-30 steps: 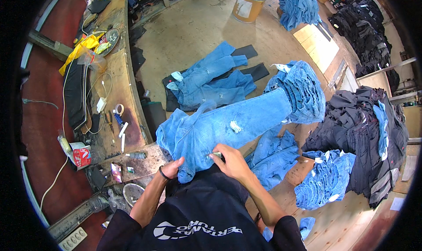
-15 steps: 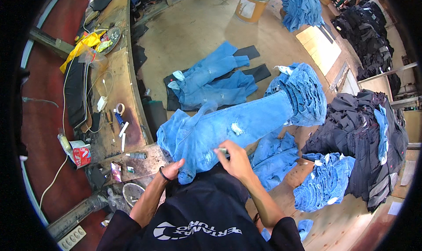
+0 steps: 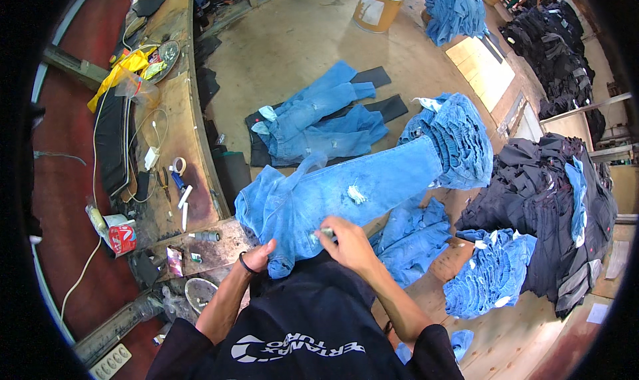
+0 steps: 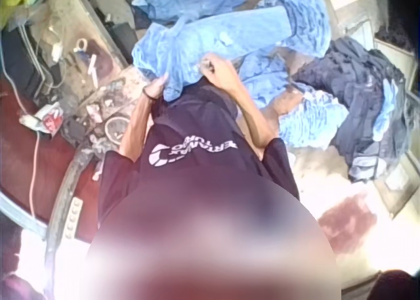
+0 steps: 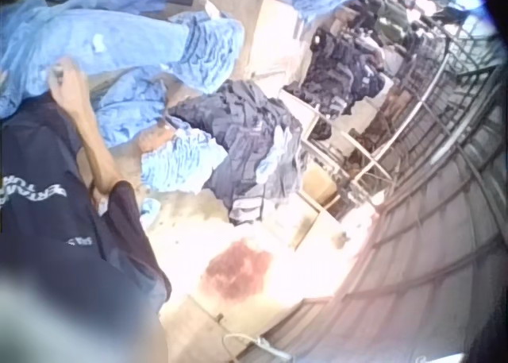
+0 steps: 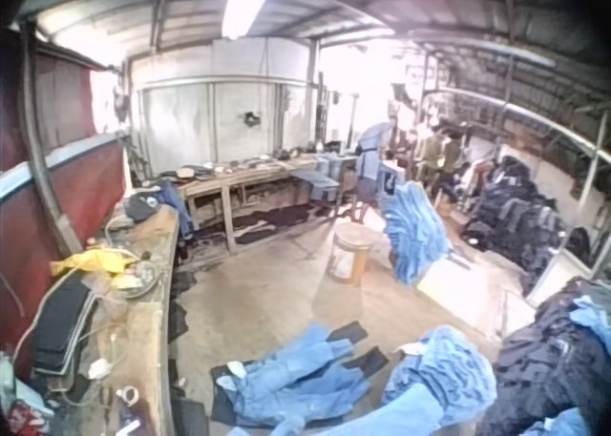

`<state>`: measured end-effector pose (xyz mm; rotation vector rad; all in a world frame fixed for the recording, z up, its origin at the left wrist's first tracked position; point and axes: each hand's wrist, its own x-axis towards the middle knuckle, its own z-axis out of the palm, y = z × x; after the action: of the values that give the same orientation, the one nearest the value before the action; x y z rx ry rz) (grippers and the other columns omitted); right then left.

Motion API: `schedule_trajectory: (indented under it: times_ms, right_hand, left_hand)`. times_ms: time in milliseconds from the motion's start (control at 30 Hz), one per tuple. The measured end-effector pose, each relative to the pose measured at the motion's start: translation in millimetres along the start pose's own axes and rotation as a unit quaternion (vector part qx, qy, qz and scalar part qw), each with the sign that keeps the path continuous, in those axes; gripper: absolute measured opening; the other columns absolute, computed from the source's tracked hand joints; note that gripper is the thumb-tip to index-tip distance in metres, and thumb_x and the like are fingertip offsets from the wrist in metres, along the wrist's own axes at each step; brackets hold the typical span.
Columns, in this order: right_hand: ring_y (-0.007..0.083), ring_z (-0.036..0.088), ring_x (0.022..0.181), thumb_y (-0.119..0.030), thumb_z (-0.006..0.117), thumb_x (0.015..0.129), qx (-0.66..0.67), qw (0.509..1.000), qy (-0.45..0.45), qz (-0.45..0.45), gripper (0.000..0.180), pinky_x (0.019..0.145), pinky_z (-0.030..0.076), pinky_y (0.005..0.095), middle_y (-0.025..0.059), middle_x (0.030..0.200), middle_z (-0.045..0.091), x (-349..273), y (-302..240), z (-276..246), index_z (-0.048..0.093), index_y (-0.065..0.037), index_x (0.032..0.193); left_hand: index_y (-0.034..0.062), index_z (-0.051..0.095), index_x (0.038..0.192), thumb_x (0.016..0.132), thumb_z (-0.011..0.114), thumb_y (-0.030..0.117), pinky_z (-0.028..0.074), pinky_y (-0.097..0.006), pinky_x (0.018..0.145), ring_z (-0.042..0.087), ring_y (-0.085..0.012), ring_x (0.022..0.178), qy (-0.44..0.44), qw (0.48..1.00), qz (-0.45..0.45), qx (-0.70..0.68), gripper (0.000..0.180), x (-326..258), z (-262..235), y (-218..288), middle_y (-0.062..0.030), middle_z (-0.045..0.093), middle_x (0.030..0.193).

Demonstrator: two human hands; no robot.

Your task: The person distresses a pair of light-blue jeans by repeatedly scraping and cutting the fabric with a small handheld tool. They work on one leg at a time, creating worn areas and frayed edges, then place the finished jeans aside and pick up another pair to continue the process.

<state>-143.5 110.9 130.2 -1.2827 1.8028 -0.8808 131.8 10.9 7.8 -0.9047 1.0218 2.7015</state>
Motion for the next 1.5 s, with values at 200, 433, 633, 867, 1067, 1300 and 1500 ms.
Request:
schedule_trajectory:
  times_ms: [200,433,633,867,1067,1300,1500]
  right_hand:
    - [0.0342,0.068,0.077,-0.017,0.077,0.094,-0.013,0.999,0.031,-0.011,0.020,0.069,0.053,0.0414,0.0167,0.088,0.068,1.0,3.3,3.3,0.066,-0.001,0.099]
    - [0.0237,0.067,0.067,-0.016,0.078,0.094,-0.023,0.996,0.089,0.002,0.017,0.060,0.051,0.0360,0.0129,0.083,0.069,0.6,4.2,2.6,0.068,-0.003,0.096]
    - [0.0308,0.068,0.070,-0.016,0.079,0.094,-0.056,0.991,0.125,0.007,0.017,0.063,0.053,0.0384,0.0148,0.085,0.069,-1.5,6.5,8.3,0.070,-0.002,0.098]
    - [0.0261,0.064,0.066,-0.016,0.078,0.094,-0.032,0.992,0.125,-0.003,0.017,0.060,0.050,0.0372,0.0127,0.082,0.068,0.4,3.1,9.0,0.069,-0.002,0.097]
    - [0.0275,0.070,0.076,-0.018,0.077,0.096,-0.020,0.989,0.104,0.099,0.021,0.067,0.055,0.0386,0.0168,0.088,0.070,-4.5,-3.1,-11.7,0.067,0.001,0.100]
    - [0.0237,0.063,0.068,-0.018,0.075,0.096,-0.012,0.991,0.113,0.074,0.021,0.063,0.050,0.0367,0.0140,0.081,0.067,-16.1,11.2,-5.9,0.066,0.001,0.099]
    - [0.0227,0.062,0.068,-0.017,0.076,0.095,0.000,0.990,0.124,0.069,0.018,0.063,0.049,0.0355,0.0113,0.081,0.067,-30.0,11.5,-0.4,0.067,-0.001,0.098]
  left_hand:
    - [-0.0028,0.042,0.157,0.096,0.057,0.076,0.043,-0.042,0.118,0.054,-0.0252,0.139,0.012,1.000,0.005,0.004,0.101,1.7,-1.1,-3.4,-0.0132,0.053,0.155]
    - [-0.0021,0.038,0.159,0.094,0.059,0.077,0.041,-0.042,0.119,0.051,-0.0245,0.141,0.007,1.000,0.029,-0.004,0.104,0.1,1.6,2.2,-0.0127,0.051,0.157]
    - [-0.0017,0.038,0.159,0.093,0.058,0.079,0.041,-0.042,0.120,0.052,-0.0246,0.141,-0.011,1.000,0.013,-0.015,0.106,1.6,-0.2,1.1,-0.0124,0.051,0.157]
    - [0.0008,0.032,0.162,0.094,0.057,0.078,0.041,-0.044,0.120,0.050,-0.0261,0.143,0.001,1.000,0.009,-0.013,0.106,-1.5,4.6,9.0,-0.0127,0.047,0.160]
    - [0.0056,0.025,0.166,0.102,0.052,0.068,0.040,-0.048,0.121,0.047,-0.0284,0.146,0.064,0.988,0.004,-0.140,0.094,15.4,25.9,18.0,-0.0134,0.044,0.163]
    - [0.0074,0.024,0.166,0.102,0.052,0.068,0.041,-0.047,0.121,0.047,-0.0270,0.147,0.019,0.989,0.030,-0.141,0.093,15.9,18.9,12.6,-0.0114,0.043,0.162]
    - [0.0073,0.021,0.167,0.096,0.053,0.076,0.040,-0.047,0.121,0.045,-0.0276,0.148,-0.008,0.994,0.015,-0.106,0.104,17.9,15.9,18.2,-0.0123,0.041,0.164]
